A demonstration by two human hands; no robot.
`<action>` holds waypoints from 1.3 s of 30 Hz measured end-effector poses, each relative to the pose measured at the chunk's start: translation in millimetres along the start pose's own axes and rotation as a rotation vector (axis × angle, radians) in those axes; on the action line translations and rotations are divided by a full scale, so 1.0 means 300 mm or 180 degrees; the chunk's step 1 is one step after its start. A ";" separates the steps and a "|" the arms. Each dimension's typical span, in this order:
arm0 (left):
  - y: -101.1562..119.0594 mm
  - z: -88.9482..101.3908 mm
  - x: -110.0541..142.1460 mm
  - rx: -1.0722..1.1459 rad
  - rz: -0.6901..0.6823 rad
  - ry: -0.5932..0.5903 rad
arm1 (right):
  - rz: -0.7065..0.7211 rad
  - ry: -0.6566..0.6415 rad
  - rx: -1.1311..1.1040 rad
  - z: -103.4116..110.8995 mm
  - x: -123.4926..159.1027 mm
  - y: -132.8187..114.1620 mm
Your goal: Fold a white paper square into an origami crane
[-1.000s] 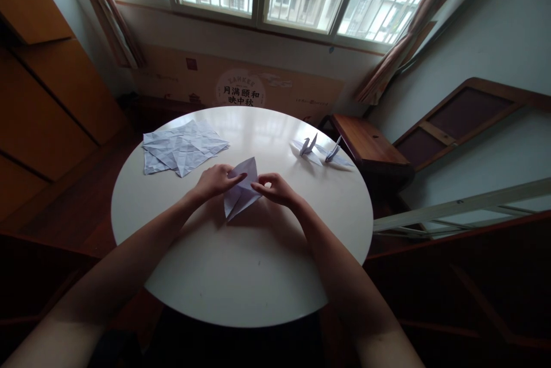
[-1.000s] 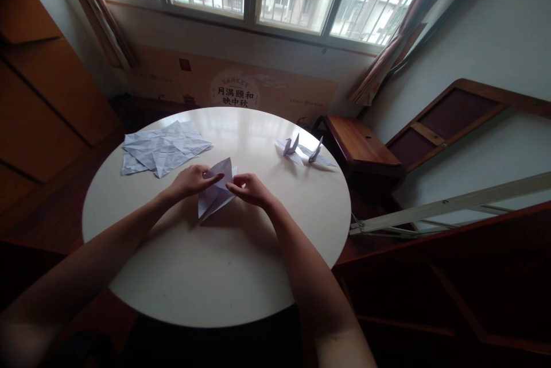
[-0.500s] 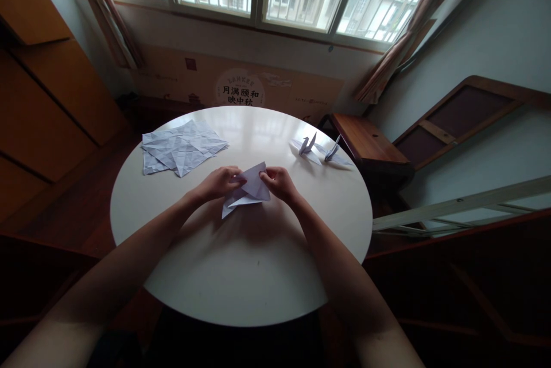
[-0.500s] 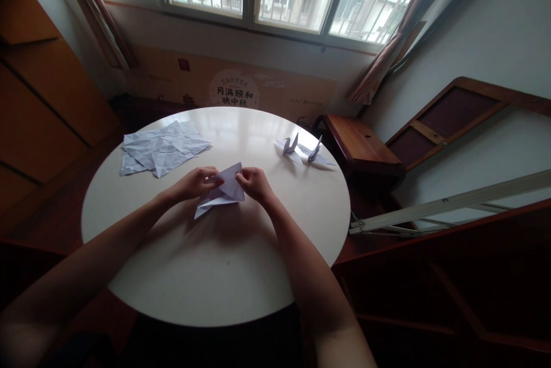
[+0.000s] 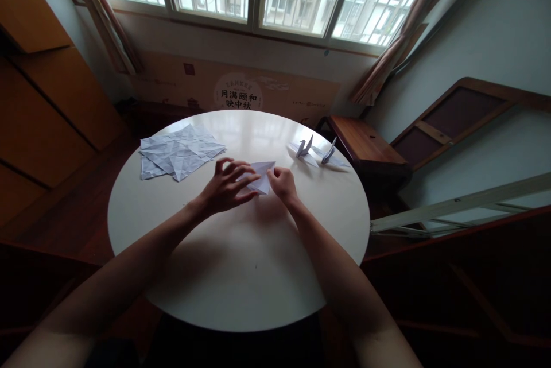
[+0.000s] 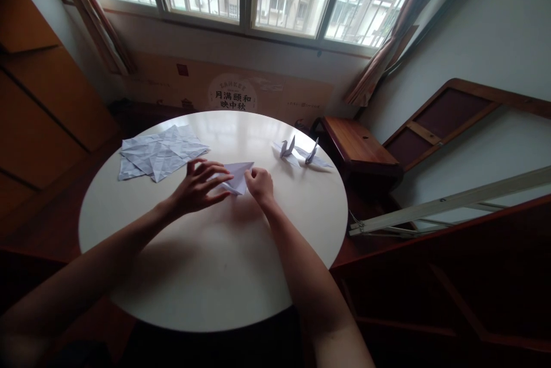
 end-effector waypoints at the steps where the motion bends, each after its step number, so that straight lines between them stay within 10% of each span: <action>1: 0.018 -0.018 0.001 -0.0076 -0.0114 -0.0127 | -0.0004 0.0018 0.0010 0.000 0.001 -0.001; 12: 0.045 -0.092 0.006 -0.0814 0.0202 -0.0145 | 0.0049 -0.0720 -0.0320 -0.036 0.007 -0.011; 20: -0.023 -0.058 0.009 -0.0769 0.0153 -0.0493 | 0.0268 -0.0103 0.0928 -0.023 0.007 0.029; 30: -0.033 -0.063 0.022 -0.0867 0.0140 -0.0605 | 0.1726 -0.0626 0.1170 -0.003 0.041 -0.016; 39: -0.042 -0.052 0.025 -0.0778 0.0147 -0.0667 | 0.1497 -0.0894 0.1534 -0.020 0.030 0.006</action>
Point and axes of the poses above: each hand's wrist, its own x-axis away from the middle knuckle, its own z-axis out of the back of the hand, y = z × x, the point moved 2 cm from there along -x, towards the middle knuckle, and after that the axes turned 3 degrees about x, right-handed, at the moved point
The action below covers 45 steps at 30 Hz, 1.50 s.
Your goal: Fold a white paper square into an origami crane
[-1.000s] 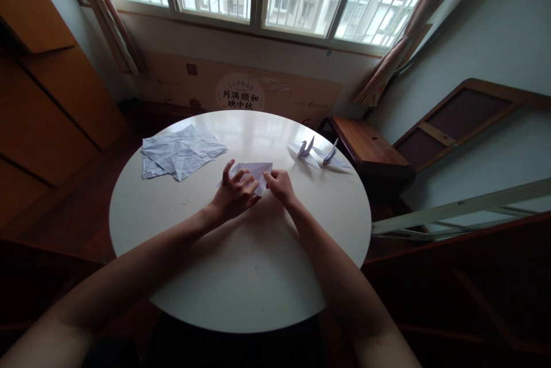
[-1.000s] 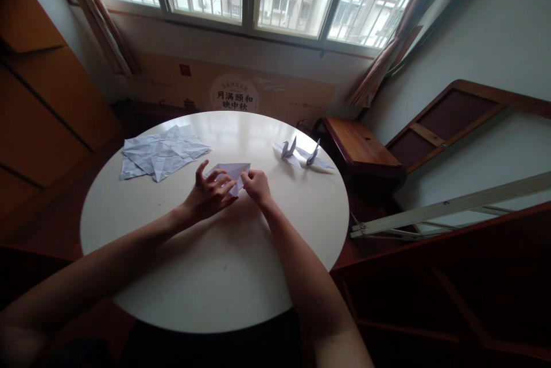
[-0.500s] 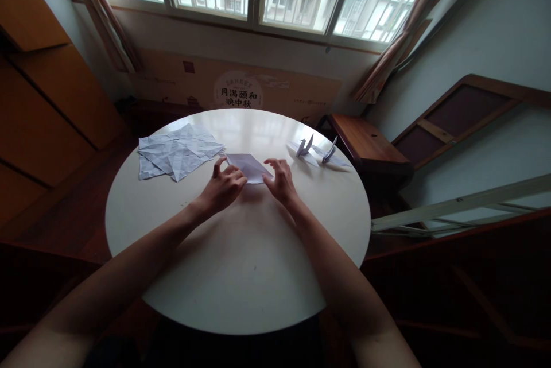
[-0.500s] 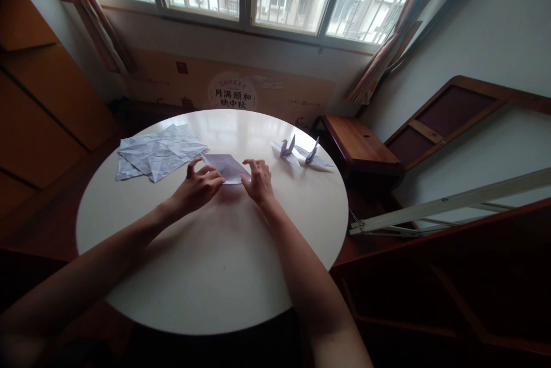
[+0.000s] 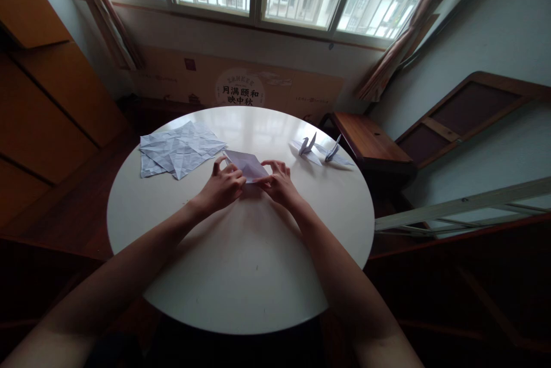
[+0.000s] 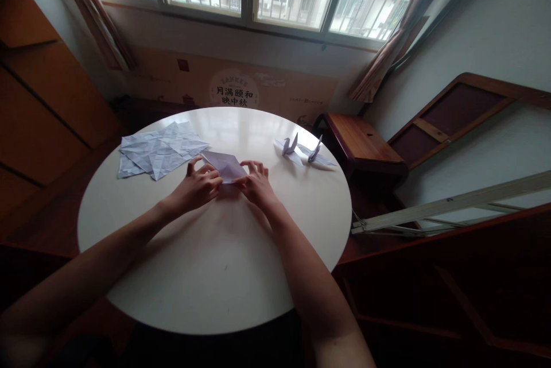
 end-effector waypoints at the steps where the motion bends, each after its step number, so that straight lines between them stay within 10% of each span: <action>1: 0.002 0.000 -0.001 -0.0027 -0.0002 -0.0014 | -0.0018 -0.0018 -0.0006 0.003 0.000 -0.001; 15: -0.060 0.002 -0.001 0.0918 -0.0106 -0.0609 | 0.0020 0.0678 -0.0040 0.073 0.014 -0.031; 45: -0.099 -0.006 -0.002 0.0450 0.0930 0.0067 | -0.0672 0.0140 -0.0235 0.028 0.006 0.025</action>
Point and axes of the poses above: each hand's wrist, its own x-axis away from the middle knuckle, its own z-axis out of the back of the hand, y = z × x, the point moved 2 cm from there along -x, towards the middle knuckle, and after that the axes turned 3 degrees about x, right-handed, at the moved point
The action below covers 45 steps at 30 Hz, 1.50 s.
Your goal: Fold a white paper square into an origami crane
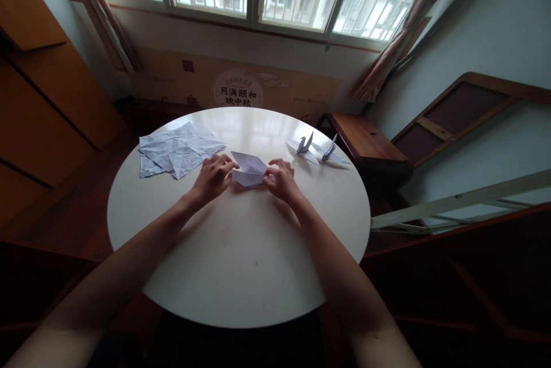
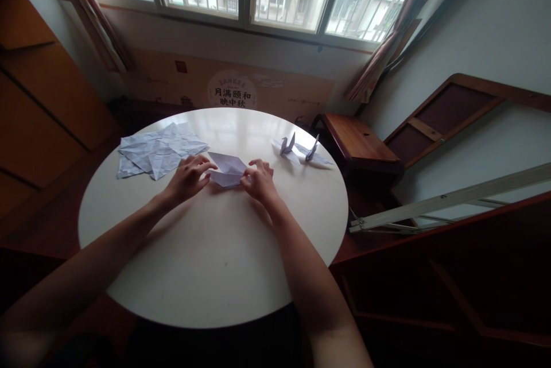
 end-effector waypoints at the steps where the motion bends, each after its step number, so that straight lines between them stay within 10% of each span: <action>1: 0.004 -0.001 0.000 0.0028 -0.0097 0.0036 | 0.0006 -0.0003 -0.0033 -0.006 -0.002 0.001; 8: 0.029 -0.050 0.019 0.0828 -0.0915 -0.0579 | 0.0229 -0.0075 -0.0234 -0.061 -0.015 0.012; 22: -0.015 -0.092 0.028 0.0501 -0.0220 -0.0902 | 0.0844 0.0126 -0.1023 -0.063 -0.008 -0.017; 31: 0.031 -0.099 0.030 0.1069 -0.0946 -0.0829 | 0.0280 0.0627 -0.0215 0.014 0.007 -0.040; 45: 0.071 -0.063 0.034 0.1624 -0.1240 -0.0860 | -0.0820 0.0775 -0.0928 0.022 -0.023 0.009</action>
Point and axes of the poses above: each hand's wrist, its own x-axis away from the middle knuckle, its own z-axis out of the back of the hand, y = z × x, the point moved 2 cm from there along -x, towards the middle knuckle, and after that the axes turned 3 degrees about x, right-handed, at the moved point
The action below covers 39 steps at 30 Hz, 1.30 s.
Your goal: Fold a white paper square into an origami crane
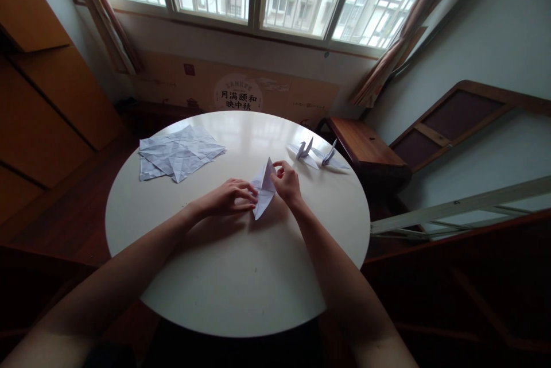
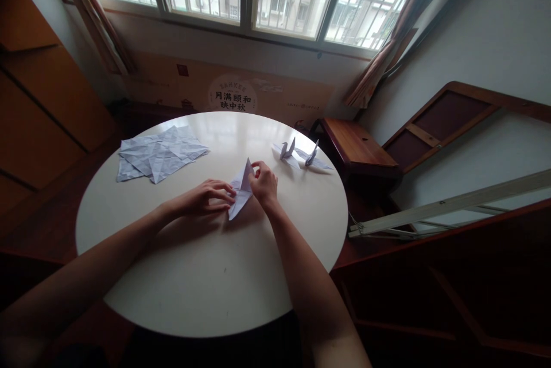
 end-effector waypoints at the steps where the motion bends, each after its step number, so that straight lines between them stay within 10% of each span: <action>1: -0.001 0.000 0.000 -0.0007 0.0002 -0.0010 | -0.0033 0.0021 -0.0099 -0.001 -0.002 0.003; 18: 0.061 0.036 -0.016 0.0647 -0.0086 -0.0080 | -0.0411 -0.0107 -0.0813 -0.011 -0.037 0.078; 33: -0.011 0.066 0.008 -0.0612 0.1025 -0.0799 | -0.0139 -0.0263 0.0006 -0.031 -0.032 0.069; 39: -0.035 0.053 0.011 -0.0891 0.1088 -0.0450 | -0.0099 -0.0314 0.0803 -0.027 -0.014 0.065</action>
Point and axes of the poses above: each hand's wrist, its own x-axis away from the middle knuckle, its own z-axis out of the back of the hand, y = z × x, the point moved 2 cm from there along -x, towards the middle knuckle, and after that the axes turned 3 degrees about x, right-handed, at the moved point
